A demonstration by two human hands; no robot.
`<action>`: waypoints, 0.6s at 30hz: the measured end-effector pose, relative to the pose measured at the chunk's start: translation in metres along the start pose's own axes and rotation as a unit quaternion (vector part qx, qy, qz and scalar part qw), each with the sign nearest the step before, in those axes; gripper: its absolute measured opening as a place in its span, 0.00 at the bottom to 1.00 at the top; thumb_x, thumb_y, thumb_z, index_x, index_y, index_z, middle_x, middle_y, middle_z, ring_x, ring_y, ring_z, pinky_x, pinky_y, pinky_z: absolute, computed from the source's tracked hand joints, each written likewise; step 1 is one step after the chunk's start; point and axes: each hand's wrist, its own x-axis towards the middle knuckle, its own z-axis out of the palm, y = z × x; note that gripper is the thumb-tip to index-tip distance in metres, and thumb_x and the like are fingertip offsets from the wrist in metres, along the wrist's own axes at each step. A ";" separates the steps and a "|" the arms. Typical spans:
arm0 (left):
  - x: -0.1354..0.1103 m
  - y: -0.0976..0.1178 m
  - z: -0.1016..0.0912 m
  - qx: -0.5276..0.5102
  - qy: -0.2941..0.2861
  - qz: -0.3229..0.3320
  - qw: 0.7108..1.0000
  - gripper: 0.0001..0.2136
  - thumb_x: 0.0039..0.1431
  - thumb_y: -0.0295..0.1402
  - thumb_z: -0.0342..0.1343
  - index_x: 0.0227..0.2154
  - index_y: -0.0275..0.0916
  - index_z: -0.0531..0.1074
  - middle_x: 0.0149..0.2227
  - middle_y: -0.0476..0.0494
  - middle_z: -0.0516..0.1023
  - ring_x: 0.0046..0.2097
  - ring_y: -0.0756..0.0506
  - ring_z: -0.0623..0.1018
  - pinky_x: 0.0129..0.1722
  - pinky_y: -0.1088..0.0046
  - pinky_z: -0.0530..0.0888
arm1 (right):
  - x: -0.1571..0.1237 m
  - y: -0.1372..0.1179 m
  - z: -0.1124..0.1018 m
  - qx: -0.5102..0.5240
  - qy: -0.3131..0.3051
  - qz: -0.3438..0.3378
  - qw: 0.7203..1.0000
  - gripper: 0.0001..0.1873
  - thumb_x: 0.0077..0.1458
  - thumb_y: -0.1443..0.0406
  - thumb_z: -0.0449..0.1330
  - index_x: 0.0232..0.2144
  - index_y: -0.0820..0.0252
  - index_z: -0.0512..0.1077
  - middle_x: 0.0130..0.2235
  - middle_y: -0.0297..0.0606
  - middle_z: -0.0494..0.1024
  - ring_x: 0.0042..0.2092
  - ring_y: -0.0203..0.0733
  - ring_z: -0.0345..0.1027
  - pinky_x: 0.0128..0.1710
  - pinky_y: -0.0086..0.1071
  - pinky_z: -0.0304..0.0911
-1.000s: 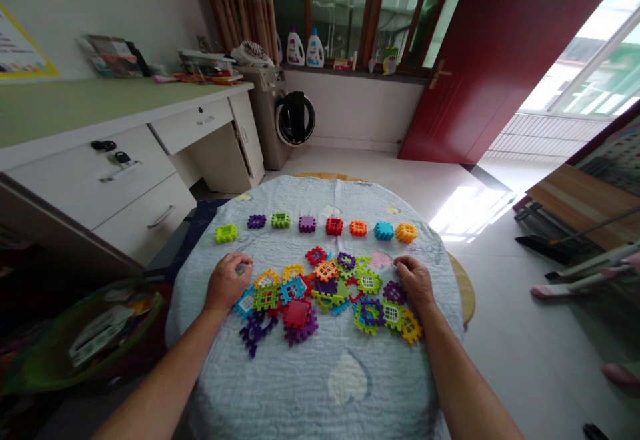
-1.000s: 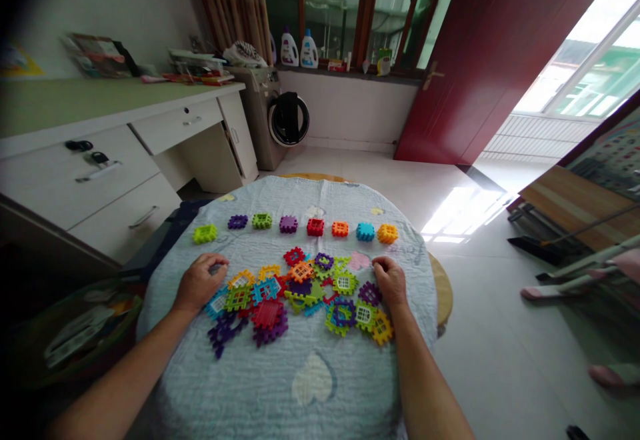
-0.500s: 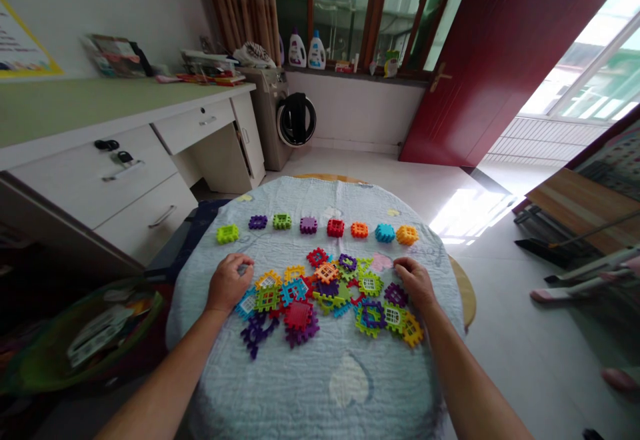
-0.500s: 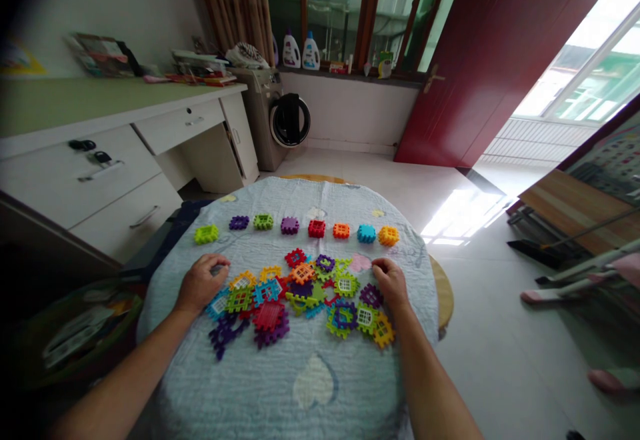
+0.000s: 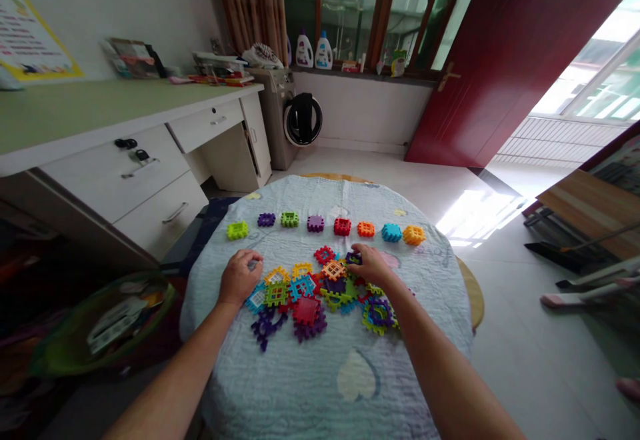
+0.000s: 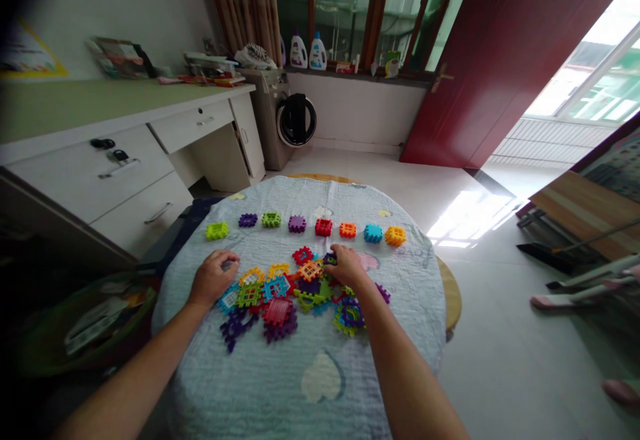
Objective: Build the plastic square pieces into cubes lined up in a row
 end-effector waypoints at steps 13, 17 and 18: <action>0.000 -0.001 0.002 0.005 0.002 0.005 1.000 0.08 0.51 0.35 0.49 0.27 0.41 0.72 0.36 0.40 0.76 0.42 0.40 0.76 0.49 0.63 0.72 | -0.018 -0.039 -0.001 -0.044 -0.003 -0.065 0.997 0.27 0.49 0.53 0.64 0.50 0.59 0.71 0.47 0.46 0.73 0.49 0.52 0.63 0.47 0.39 0.57; 0.000 -0.001 0.001 0.005 0.002 0.003 1.000 0.07 0.51 0.35 0.49 0.27 0.41 0.71 0.36 0.40 0.76 0.42 0.40 0.76 0.49 0.63 0.72 | -0.021 -0.050 0.009 -0.063 0.031 -0.060 0.996 0.15 0.54 0.54 0.61 0.38 0.57 0.74 0.40 0.44 0.76 0.45 0.49 0.64 0.44 0.37 0.56; 0.000 -0.001 0.001 0.005 0.001 0.003 1.000 0.08 0.51 0.35 0.49 0.27 0.41 0.71 0.36 0.40 0.76 0.42 0.40 0.76 0.49 0.63 0.72 | -0.020 -0.049 0.010 -0.053 0.039 -0.055 0.996 0.12 0.56 0.56 0.59 0.36 0.57 0.75 0.39 0.43 0.76 0.44 0.48 0.65 0.44 0.36 0.56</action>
